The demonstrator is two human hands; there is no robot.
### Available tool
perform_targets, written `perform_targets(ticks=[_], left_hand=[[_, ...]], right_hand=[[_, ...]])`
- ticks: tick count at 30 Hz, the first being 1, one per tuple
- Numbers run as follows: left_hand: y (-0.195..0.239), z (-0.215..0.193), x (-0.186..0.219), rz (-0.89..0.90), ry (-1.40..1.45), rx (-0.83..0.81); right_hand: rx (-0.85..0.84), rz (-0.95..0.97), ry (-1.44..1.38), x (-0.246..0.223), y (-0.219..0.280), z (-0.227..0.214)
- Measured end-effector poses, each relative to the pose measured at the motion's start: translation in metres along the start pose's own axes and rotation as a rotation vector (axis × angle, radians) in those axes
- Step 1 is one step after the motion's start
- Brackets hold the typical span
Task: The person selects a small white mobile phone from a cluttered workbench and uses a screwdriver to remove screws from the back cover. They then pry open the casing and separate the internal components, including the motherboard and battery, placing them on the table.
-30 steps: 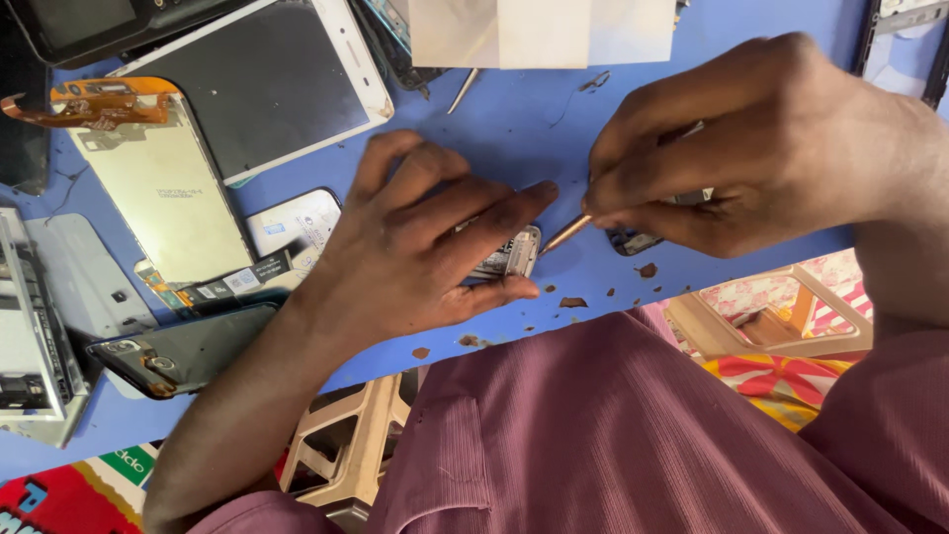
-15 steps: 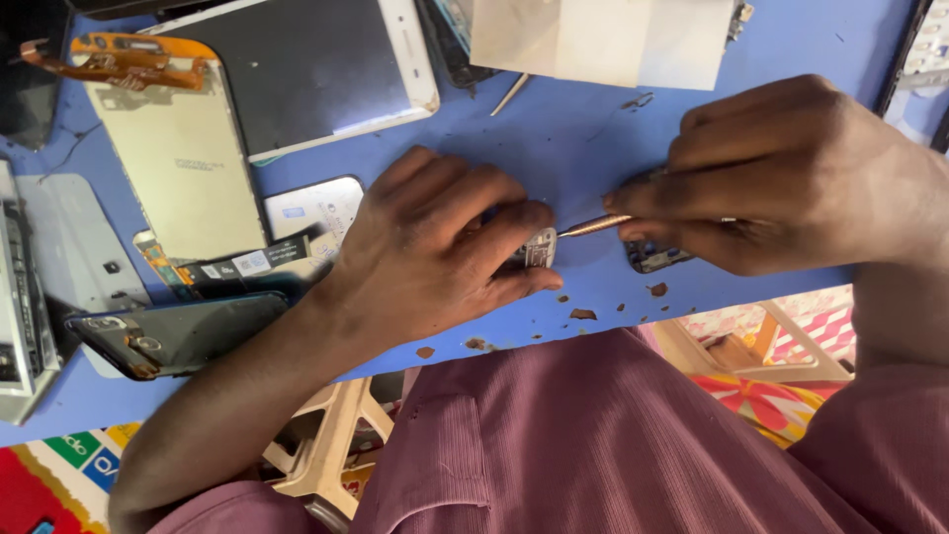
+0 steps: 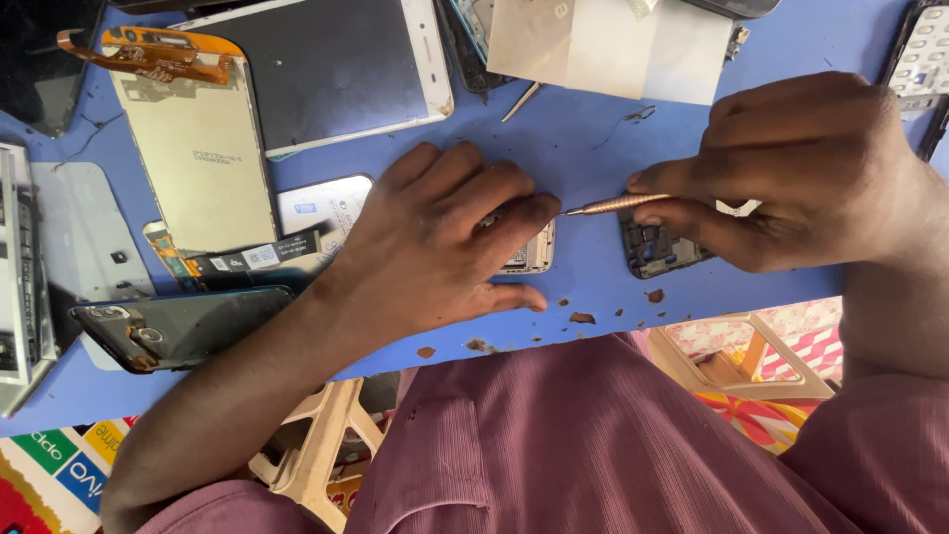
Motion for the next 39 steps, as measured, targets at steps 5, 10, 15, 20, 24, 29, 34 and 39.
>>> perform_targets(ticks=[5, 10, 15, 20, 24, 29, 34, 39], left_hand=[[-0.001, -0.002, -0.002, -0.022, -0.006, -0.027], [0.005, -0.002, -0.003, 0.001, 0.035, -0.038], [0.006, -0.003, -0.001, 0.022, 0.046, -0.011], [0.004, -0.005, -0.005, 0.013, 0.077, 0.015], [0.005, -0.009, -0.006, 0.015, 0.105, -0.063], [0.007, -0.023, -0.011, -0.018, 0.055, -0.124], [0.013, -0.031, -0.023, -0.123, 0.041, -0.191], [0.013, -0.026, -0.024, -0.080, 0.041, -0.213]], right_hand=[[-0.002, 0.023, -0.008, 0.003, 0.004, 0.000], [-0.015, -0.010, -0.055, 0.001, -0.001, 0.006], [-0.011, 0.023, -0.062, -0.002, -0.005, 0.008], [-0.033, 0.030, -0.079, -0.004, -0.005, 0.009], [-0.041, 0.037, -0.075, -0.004, -0.004, 0.010], [-0.015, 0.032, -0.051, -0.004, -0.002, 0.011], [0.019, 0.043, -0.048, 0.000, -0.001, 0.012], [0.043, 0.063, -0.047, 0.000, 0.000, 0.012]])
Point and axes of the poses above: each hand's wrist, its own y-axis away from the middle knuckle, its own z-axis out of the palm, x = y × z, the point moved 4 cm from there along -y, towards the middle knuckle, and after that the axes turned 10 degrees about -y, right-handed, at the moved point
